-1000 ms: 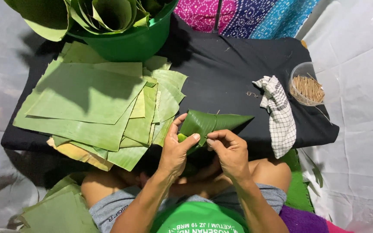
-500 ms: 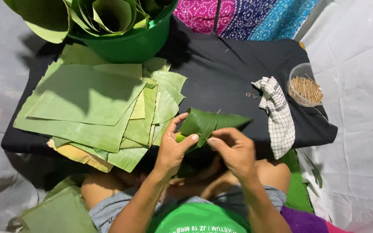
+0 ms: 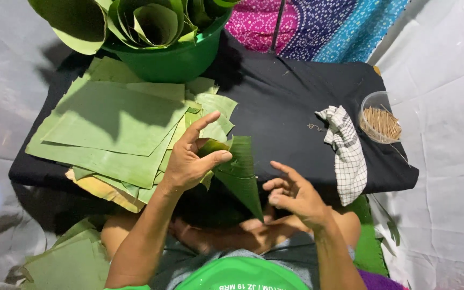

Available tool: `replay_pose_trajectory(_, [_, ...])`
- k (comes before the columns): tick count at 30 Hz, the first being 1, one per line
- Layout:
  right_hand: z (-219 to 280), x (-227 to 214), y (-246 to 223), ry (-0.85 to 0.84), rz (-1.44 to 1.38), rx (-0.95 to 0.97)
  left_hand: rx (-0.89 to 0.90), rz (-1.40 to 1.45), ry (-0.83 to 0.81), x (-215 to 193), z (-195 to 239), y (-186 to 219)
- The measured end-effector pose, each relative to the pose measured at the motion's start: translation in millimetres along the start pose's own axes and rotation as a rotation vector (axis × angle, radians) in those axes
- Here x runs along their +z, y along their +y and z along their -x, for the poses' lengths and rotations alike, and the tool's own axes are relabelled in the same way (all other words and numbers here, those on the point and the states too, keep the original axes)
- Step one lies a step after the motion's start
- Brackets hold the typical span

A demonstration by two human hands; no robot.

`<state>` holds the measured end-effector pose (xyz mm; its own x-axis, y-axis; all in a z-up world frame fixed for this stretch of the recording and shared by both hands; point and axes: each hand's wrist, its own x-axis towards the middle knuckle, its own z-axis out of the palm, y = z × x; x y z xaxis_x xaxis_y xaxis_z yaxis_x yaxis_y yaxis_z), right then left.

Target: Folding banana leaves into conical shapes and securing them with small wooden sticks.

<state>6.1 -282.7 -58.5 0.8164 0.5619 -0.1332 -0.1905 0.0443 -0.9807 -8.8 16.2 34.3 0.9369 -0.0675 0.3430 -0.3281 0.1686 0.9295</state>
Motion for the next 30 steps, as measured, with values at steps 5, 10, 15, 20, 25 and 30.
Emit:
replay_pose_trajectory(5, [-7.5, 11.1, 18.6, 0.046, 0.135, -0.157, 0.086, 0.166, 0.016, -3.4, 3.9, -9.1])
replay_pose_trajectory(10, [-2.4, 31.7, 5.5, -0.067, -0.120, -0.196, 0.118, 0.217, 0.064, -10.1, -1.0, -13.7])
replay_pose_trajectory(15, [-1.9, 49.0, 5.8, 0.126, -0.249, -0.178, 0.150, 0.110, 0.473, 37.2, 8.6, -18.2])
replay_pose_trajectory(20, [-10.3, 66.7, 9.1, 0.368, -0.205, -0.131, -0.441, 0.315, 0.527, 107.5, 19.2, 1.0])
replay_pose_trajectory(25, [-7.7, 75.0, 20.0, 0.393, -0.260, -0.185, -0.434, 0.403, 0.529, 90.3, 34.1, -99.3])
replay_pose_trajectory(30, [3.7, 77.5, -1.3, 0.320, -0.304, -0.102, -0.443, 0.443, 0.405, 80.6, 34.0, -77.6])
